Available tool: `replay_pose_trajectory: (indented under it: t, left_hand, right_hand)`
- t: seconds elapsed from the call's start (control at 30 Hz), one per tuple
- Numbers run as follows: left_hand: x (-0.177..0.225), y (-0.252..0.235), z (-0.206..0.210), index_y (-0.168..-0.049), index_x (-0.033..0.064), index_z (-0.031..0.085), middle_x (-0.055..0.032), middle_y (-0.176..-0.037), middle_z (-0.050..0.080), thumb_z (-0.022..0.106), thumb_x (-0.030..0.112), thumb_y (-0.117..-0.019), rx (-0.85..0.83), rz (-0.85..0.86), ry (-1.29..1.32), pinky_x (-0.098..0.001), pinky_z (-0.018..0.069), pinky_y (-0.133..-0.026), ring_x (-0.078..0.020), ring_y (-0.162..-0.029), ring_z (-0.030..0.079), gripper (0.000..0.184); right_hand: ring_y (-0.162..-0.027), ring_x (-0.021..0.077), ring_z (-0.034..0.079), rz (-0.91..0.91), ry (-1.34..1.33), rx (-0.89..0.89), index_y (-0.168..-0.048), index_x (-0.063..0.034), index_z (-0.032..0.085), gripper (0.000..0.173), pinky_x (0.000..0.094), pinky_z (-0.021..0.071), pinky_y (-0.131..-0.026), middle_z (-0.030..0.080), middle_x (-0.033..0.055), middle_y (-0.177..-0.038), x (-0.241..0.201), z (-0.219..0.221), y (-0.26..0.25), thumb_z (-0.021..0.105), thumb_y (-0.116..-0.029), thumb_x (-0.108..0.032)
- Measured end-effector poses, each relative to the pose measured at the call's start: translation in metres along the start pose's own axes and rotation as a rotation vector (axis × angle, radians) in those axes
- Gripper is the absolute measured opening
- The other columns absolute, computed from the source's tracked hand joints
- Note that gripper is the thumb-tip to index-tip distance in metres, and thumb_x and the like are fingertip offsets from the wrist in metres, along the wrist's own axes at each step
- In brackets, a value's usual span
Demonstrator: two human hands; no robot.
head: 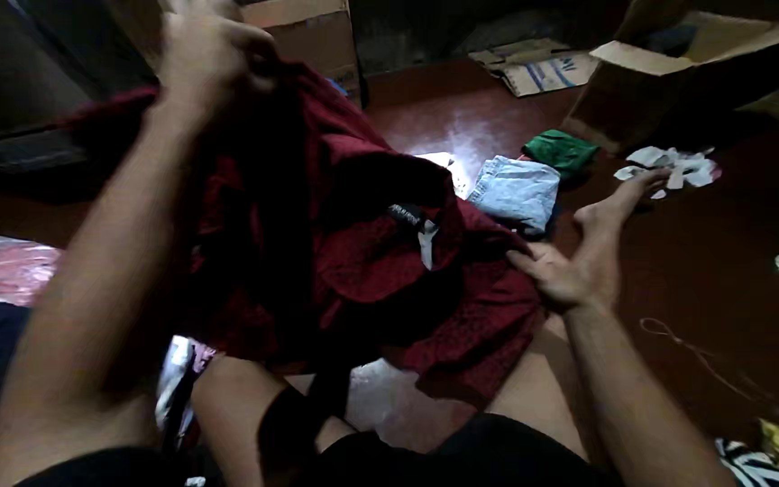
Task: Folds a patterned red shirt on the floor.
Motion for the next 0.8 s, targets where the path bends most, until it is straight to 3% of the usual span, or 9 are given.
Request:
replay_pose_trajectory:
  t: [0.07, 0.17, 0.23, 0.33, 0.53, 0.63, 0.7, 0.73, 0.8]
  left_hand:
    - [0.019, -0.040, 0.081, -0.116, 0.0129, 0.075, -0.0292, -0.128, 0.062, 0.070, 0.023, -0.0937, -0.218, -0.072, -0.118, -0.0744, 0.0305, -0.107, -0.0529, -0.126, 0.051, 0.025]
    - [0.047, -0.052, 0.198, -0.105, 0.0108, 0.076, -0.0216, -0.108, 0.072, 0.067, 0.029, -0.0961, -0.381, -0.096, -0.169, -0.0701, 0.0437, -0.098, -0.0447, -0.108, 0.066, 0.022]
    - [0.067, -0.040, 0.250, -0.108, 0.0058, 0.073, -0.0243, -0.110, 0.071, 0.062, 0.023, -0.0972, -0.496, -0.243, -0.067, -0.0698, 0.0500, -0.087, -0.0465, -0.108, 0.067, 0.023]
    - [0.083, -0.018, 0.306, -0.113, 0.0038, 0.070, -0.0249, -0.120, 0.068, 0.057, 0.024, -0.1003, -0.579, -0.444, 0.168, -0.0709, 0.0490, -0.089, -0.0463, -0.117, 0.063, 0.027]
    - [0.101, -0.014, 0.343, -0.119, 0.0014, 0.067, -0.0259, -0.122, 0.066, 0.050, 0.028, -0.1049, -0.552, -0.562, 0.511, -0.0700, 0.0467, -0.094, -0.0446, -0.120, 0.062, 0.035]
    - [0.127, -0.022, 0.333, -0.138, -0.0023, 0.054, -0.0245, -0.135, 0.061, 0.053, 0.016, -0.1054, -0.437, -0.419, 0.864, -0.0556, 0.0479, -0.105, -0.0354, -0.126, 0.060, 0.038]
    - [0.150, -0.023, 0.324, -0.162, 0.0038, 0.020, -0.0226, -0.160, 0.038, 0.053, 0.006, -0.1024, -0.374, -0.219, 1.313, -0.0425, 0.0423, -0.116, -0.0277, -0.143, 0.047, 0.068]
    - [0.152, -0.020, 0.322, -0.165, 0.0100, 0.010, -0.0205, -0.164, 0.032, 0.053, 0.006, -0.1012, -0.364, -0.168, 1.420, -0.0410, 0.0412, -0.116, -0.0258, -0.146, 0.044, 0.077]
    - [0.132, 0.000, 0.326, -0.162, 0.0060, 0.022, -0.0201, -0.155, 0.046, 0.052, 0.010, -0.1024, -0.367, -0.174, 1.306, -0.0424, 0.0460, -0.112, -0.0259, -0.138, 0.052, 0.067]
  right_hand:
    - [-0.077, -0.0002, 0.065, 0.216, -0.011, 0.105, -0.108, -0.0053, 0.067, 0.009, 0.0215, 0.0573, -0.074, 0.070, -0.0051, -0.087, 0.058, 0.003, 0.007, 0.061, -0.1010, -0.008]
    - [-0.083, 0.0082, 0.069, 0.400, 0.087, 0.082, -0.111, -0.0046, 0.072, 0.022, 0.0309, 0.0585, -0.078, 0.074, 0.0027, -0.094, 0.173, -0.004, 0.020, 0.069, -0.0985, -0.022]
    - [-0.087, 0.0126, 0.068, 0.502, 0.200, 0.038, -0.108, -0.0044, 0.073, 0.019, 0.0369, 0.0566, -0.083, 0.073, 0.0071, -0.097, 0.211, -0.004, 0.031, 0.070, -0.0979, -0.021]
    - [-0.082, 0.0128, 0.065, 0.544, 0.277, -0.056, -0.101, -0.0055, 0.073, 0.015, 0.0378, 0.0547, -0.079, 0.071, 0.0063, -0.090, 0.225, 0.010, 0.044, 0.070, -0.0974, -0.020]
    - [-0.081, 0.0071, 0.068, 0.532, 0.094, -0.252, -0.106, -0.0071, 0.073, 0.014, 0.0301, 0.0583, -0.079, 0.073, 0.0014, -0.091, 0.212, 0.029, 0.054, 0.064, -0.1004, -0.017]
    - [-0.082, 0.0096, 0.068, 0.571, 0.152, -0.197, -0.106, -0.0065, 0.073, 0.018, 0.0334, 0.0575, -0.079, 0.072, 0.0038, -0.091, 0.220, 0.020, 0.055, 0.062, -0.1028, -0.020]
    - [-0.090, 0.0195, 0.067, 0.616, 0.336, 0.018, -0.109, -0.0036, 0.073, 0.023, 0.0440, 0.0541, -0.085, 0.072, 0.0118, -0.098, 0.220, -0.005, 0.054, 0.058, -0.1050, -0.022]
    - [-0.100, 0.0300, 0.068, 0.614, 0.476, 0.130, -0.112, -0.0006, 0.073, 0.026, 0.0541, 0.0518, -0.091, 0.072, 0.0192, -0.106, 0.219, -0.019, 0.053, 0.059, -0.1046, -0.021]
    - [-0.119, 0.0446, 0.062, 0.568, 0.731, 0.218, -0.130, 0.0017, 0.063, 0.038, 0.0644, 0.0471, -0.101, 0.065, 0.0281, -0.126, 0.211, -0.026, 0.057, 0.063, -0.1013, -0.024]
Point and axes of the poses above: each hand's wrist, its own y-axis away from the middle knuckle, its own z-axis out of the palm, x = y × z, the point moved 8 cm from there along -y, towards the middle knuckle
